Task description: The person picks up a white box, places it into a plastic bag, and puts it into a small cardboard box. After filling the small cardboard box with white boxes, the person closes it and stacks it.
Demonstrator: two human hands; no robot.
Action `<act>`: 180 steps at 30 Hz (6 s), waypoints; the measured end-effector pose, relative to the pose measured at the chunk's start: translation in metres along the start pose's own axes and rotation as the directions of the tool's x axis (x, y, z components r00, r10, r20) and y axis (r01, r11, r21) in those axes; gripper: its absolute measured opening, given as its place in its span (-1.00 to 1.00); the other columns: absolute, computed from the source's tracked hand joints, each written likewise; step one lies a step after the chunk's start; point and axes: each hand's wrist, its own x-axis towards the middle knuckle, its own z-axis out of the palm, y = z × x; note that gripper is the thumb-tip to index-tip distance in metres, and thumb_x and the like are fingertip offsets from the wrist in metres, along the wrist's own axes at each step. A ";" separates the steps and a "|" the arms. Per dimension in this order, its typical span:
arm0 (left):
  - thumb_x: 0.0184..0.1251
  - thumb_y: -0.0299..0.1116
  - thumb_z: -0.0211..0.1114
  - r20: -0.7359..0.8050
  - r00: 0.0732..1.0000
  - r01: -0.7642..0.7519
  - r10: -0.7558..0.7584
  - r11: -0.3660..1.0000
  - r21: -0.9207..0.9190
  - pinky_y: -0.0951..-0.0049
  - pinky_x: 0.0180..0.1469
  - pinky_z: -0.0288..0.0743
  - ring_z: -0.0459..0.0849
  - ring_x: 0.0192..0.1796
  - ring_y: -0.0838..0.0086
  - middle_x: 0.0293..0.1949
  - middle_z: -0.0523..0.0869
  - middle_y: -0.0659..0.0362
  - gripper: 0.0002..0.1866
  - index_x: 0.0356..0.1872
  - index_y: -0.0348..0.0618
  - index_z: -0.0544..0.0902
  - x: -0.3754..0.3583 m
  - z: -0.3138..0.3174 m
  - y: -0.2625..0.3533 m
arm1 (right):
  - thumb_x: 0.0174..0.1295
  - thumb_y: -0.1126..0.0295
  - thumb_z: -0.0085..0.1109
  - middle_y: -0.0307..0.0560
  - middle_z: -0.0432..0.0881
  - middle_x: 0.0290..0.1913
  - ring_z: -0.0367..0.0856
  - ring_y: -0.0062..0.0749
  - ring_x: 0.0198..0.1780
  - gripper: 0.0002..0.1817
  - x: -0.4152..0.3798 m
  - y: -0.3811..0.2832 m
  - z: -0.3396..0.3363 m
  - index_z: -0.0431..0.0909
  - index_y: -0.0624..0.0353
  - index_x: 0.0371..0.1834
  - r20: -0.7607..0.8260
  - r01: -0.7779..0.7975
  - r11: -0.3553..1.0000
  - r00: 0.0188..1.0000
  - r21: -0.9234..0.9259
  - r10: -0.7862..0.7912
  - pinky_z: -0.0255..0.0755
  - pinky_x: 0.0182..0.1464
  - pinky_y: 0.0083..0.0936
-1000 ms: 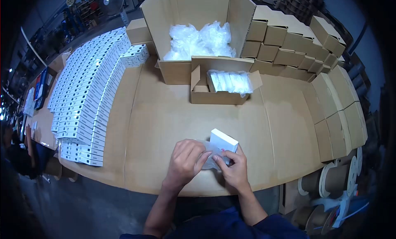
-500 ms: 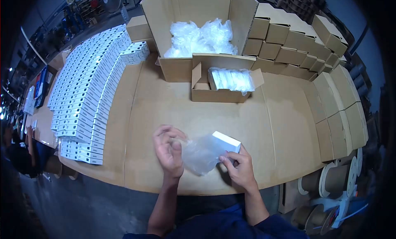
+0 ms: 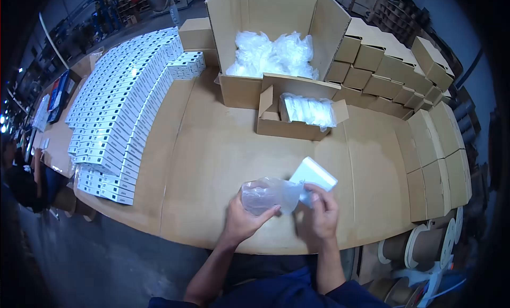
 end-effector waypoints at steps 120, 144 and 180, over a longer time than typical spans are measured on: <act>0.77 -0.21 -0.10 0.021 0.976 0.204 -0.219 0.865 -0.458 0.02 0.17 0.78 0.68 0.23 0.22 0.28 0.49 -0.03 -0.70 0.22 -0.23 0.34 0.007 -0.006 -0.015 | 0.16 0.57 0.48 0.10 0.78 0.16 0.61 -0.05 0.39 -0.64 0.032 0.003 0.022 0.76 0.26 0.06 0.432 0.037 0.993 0.898 0.109 -0.080 0.46 0.41 -0.22; 0.38 -0.64 0.35 0.351 0.934 -0.094 0.068 0.994 0.059 0.30 0.33 0.54 0.41 0.53 0.20 0.58 0.24 -0.13 -0.68 0.14 -0.37 0.65 0.041 -0.046 0.005 | 0.14 0.52 0.33 -0.13 0.60 -0.11 0.55 -0.17 -0.04 -0.75 0.065 -0.048 0.019 0.62 0.11 -0.10 0.670 0.703 0.623 0.648 -0.343 -0.363 0.48 0.06 -0.26; 0.25 -0.48 0.44 0.314 0.903 -0.427 0.292 0.683 0.593 0.10 -0.08 0.64 0.70 -0.20 0.05 -0.03 0.67 -0.10 0.00 0.66 -0.25 0.05 0.150 -0.028 -0.040 | 0.11 0.55 0.41 0.21 0.61 -0.29 0.63 0.13 -0.22 -0.86 0.207 -0.001 0.091 0.65 0.35 -0.31 0.048 0.277 0.563 0.921 -0.779 -0.387 0.51 -0.11 0.00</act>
